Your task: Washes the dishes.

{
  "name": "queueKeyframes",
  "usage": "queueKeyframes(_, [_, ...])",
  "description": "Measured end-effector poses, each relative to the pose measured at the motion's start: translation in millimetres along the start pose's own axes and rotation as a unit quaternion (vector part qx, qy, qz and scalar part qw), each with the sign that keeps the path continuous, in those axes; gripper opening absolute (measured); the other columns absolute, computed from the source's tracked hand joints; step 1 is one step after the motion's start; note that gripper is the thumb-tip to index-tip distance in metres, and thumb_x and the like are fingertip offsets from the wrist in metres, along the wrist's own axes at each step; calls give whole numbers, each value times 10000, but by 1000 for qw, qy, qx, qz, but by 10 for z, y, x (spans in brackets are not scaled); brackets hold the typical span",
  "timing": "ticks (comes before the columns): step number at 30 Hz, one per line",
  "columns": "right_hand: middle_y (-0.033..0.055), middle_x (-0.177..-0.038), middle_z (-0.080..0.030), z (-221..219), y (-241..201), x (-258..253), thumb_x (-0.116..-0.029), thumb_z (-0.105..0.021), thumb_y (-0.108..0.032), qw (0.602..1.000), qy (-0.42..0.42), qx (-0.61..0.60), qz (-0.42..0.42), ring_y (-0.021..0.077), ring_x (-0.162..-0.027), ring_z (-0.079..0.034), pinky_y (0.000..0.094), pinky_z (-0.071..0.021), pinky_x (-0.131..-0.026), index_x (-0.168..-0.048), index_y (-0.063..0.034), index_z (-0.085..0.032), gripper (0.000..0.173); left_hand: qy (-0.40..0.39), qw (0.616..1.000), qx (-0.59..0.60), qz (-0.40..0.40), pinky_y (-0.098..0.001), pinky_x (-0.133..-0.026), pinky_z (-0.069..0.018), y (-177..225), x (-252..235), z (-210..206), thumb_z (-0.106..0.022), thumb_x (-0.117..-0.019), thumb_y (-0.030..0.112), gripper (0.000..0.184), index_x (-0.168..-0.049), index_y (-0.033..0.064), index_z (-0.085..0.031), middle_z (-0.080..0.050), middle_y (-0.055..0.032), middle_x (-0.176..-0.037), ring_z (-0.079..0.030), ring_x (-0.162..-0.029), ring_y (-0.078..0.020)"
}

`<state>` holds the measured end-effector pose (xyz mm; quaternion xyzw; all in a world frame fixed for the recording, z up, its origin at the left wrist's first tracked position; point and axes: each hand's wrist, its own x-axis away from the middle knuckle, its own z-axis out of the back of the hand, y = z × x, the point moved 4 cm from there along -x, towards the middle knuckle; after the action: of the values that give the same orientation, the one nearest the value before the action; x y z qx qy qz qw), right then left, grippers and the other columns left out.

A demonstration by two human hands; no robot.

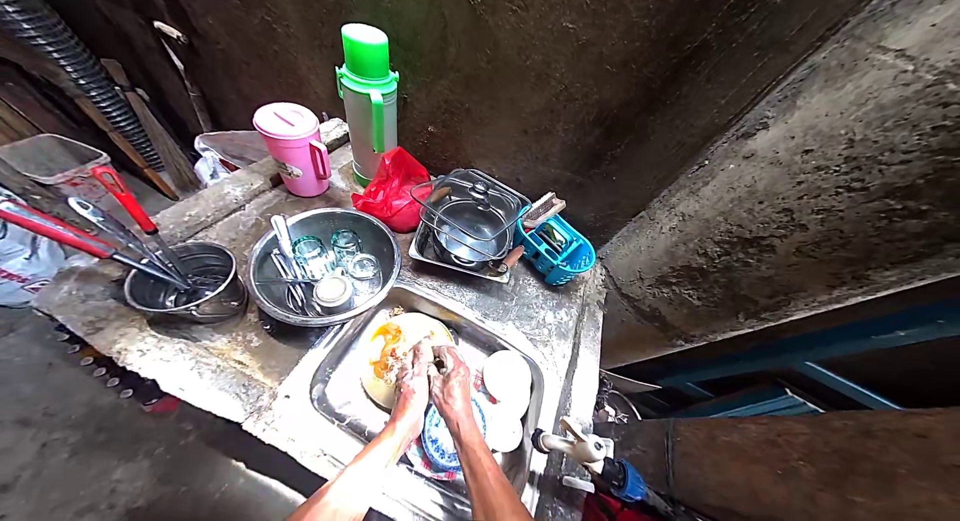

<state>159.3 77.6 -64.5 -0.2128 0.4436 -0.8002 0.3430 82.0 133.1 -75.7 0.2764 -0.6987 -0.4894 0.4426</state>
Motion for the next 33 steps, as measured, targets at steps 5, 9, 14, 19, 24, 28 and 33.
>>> queueKeyframes(5, [153,-1065,-736,-27,33,33,-960,-622,-102,985,-170,-38,-4,207,-1010,-696,406,-542,-958,-1114,5,-734,219,34,999,2,-39,-364,-1033,-493,-127,-25,54,-401,-1110,292,423,-1332,1,-612,-653,-145,-1288,-613,-1186,-182])
queueKeyframes(9, [189,-1203,-686,12,-138,45,-962,-593,-146,958,-234,163,17,322,-1148,-654,507,-501,-1020,-1169,-5,-717,280,13,1000,-9,12,-419,-988,-500,-122,-87,63,-409,-1113,306,421,-1322,0,-611,-650,-160,-1264,-611,-1152,-220])
queueKeyframes(14, [155,-1129,-716,77,-176,-100,-1006,-528,-202,951,-74,300,1,330,-994,-713,528,-568,-837,-1105,-59,-750,282,13,999,-41,17,-390,-1113,-444,-158,20,13,-434,-1109,230,368,-1342,5,-607,-614,-154,-1369,-563,-1288,-210])
queueKeyframes(19, [175,-1202,-703,213,-70,-77,-1006,-511,-139,930,-61,360,-48,353,-1047,-702,528,-561,-859,-1206,-68,-722,299,33,992,-107,-52,-422,-1134,-423,-159,-94,67,-517,-1061,134,313,-1317,2,-640,-622,-169,-1370,-552,-1316,-251])
queueKeyframes(24, [146,-1217,-704,251,-126,-64,-1004,-512,-135,927,-72,362,-60,333,-1037,-707,517,-563,-862,-1184,-73,-731,290,27,987,-159,-24,-448,-1161,-384,-180,-33,2,-479,-1063,102,342,-1359,-20,-600,-574,-218,-1414,-506,-1359,-306])
queueKeyframes(28, [141,-1243,-703,125,-78,-90,-1005,-522,-155,945,-144,290,37,328,-1089,-700,534,-554,-917,-1165,-60,-750,295,-27,965,-260,-23,-440,-1150,-391,-47,-56,-47,-439,-1036,22,363,-1356,-20,-604,-603,-225,-1370,-531,-1331,-307])
queueKeyframes(33, [148,-1263,-690,173,-61,-103,-1000,-512,-104,912,-166,369,70,367,-1143,-663,545,-543,-904,-1189,-74,-732,291,-53,949,-311,13,-448,-1191,-340,-84,-66,3,-444,-1032,16,404,-1423,-36,-533,-531,-252,-1451,-463,-1400,-340])
